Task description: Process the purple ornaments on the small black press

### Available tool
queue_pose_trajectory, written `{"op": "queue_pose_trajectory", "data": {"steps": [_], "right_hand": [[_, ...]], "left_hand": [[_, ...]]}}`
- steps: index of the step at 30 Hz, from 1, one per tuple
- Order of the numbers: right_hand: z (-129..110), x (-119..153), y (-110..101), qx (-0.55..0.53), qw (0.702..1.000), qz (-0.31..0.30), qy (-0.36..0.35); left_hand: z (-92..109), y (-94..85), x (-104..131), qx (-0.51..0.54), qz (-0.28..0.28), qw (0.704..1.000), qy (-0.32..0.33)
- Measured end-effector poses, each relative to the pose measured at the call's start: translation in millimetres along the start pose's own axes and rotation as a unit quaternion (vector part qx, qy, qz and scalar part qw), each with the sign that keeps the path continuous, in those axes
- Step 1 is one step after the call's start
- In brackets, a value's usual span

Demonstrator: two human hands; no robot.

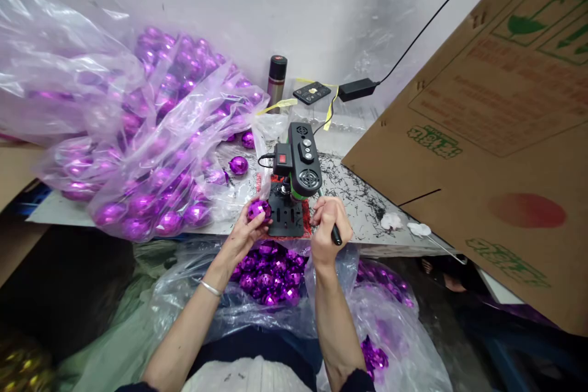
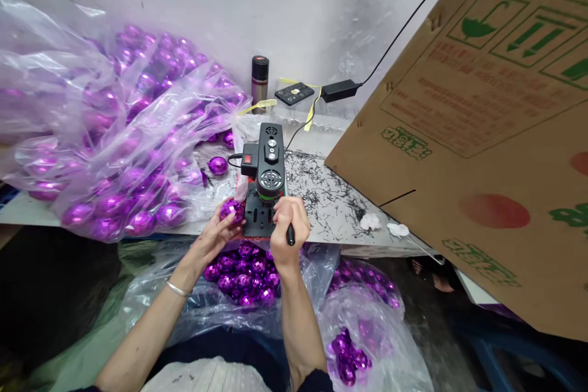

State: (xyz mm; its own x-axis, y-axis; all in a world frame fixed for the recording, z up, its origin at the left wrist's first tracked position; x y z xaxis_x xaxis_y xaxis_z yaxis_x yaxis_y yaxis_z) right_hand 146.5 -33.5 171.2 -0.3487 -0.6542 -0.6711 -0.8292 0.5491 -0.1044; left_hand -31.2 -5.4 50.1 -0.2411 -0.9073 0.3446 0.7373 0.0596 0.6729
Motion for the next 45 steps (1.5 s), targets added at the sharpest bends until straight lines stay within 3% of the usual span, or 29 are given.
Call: {"op": "queue_pose_trajectory", "data": {"steps": [4,11,17,22,31,40,45], "right_hand": [[-10,-9,-1,0.013,1.000,-0.003,-0.011],[-11,-11,-2,0.015,1.000,-0.007,-0.025],[-8,-5,-3,0.005,0.999,-0.007,-0.032],[-6,-2,-3,0.028,0.999,-0.005,-0.033],[-5,-1,-3,0.034,0.998,-0.008,-0.044],[-2,3,-6,0.041,0.999,-0.017,-0.018],[4,11,-6,0.036,0.998,-0.010,-0.043]], "left_hand": [[2,1.1,0,-0.011,-0.030,0.999,-0.010],[-4,-6.3,-19,-0.189,0.028,0.979,0.072],[-6,3.5,-27,-0.354,0.062,0.918,0.168],[-4,18.9,-29,-0.469,0.018,0.853,0.228],[-12,26.5,-34,-0.506,-0.045,0.830,0.232],[-28,26.6,-48,-0.542,-0.025,0.803,0.246],[-35,23.2,-46,-0.529,-0.022,0.808,0.260]]}}
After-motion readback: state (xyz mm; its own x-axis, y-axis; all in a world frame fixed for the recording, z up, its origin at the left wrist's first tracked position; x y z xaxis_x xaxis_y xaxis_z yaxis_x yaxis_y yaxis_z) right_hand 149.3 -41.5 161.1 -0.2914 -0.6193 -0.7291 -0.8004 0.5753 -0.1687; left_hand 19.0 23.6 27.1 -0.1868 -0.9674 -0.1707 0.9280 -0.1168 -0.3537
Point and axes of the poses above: each hand's wrist, its own x-axis away from the middle knuckle, its own y-axis out of the palm, z = x × y, the point moved 3 cm from there along -x, towards the middle knuckle, and after that the axes turned 4 degrees about -z, right-handed, at the moved point
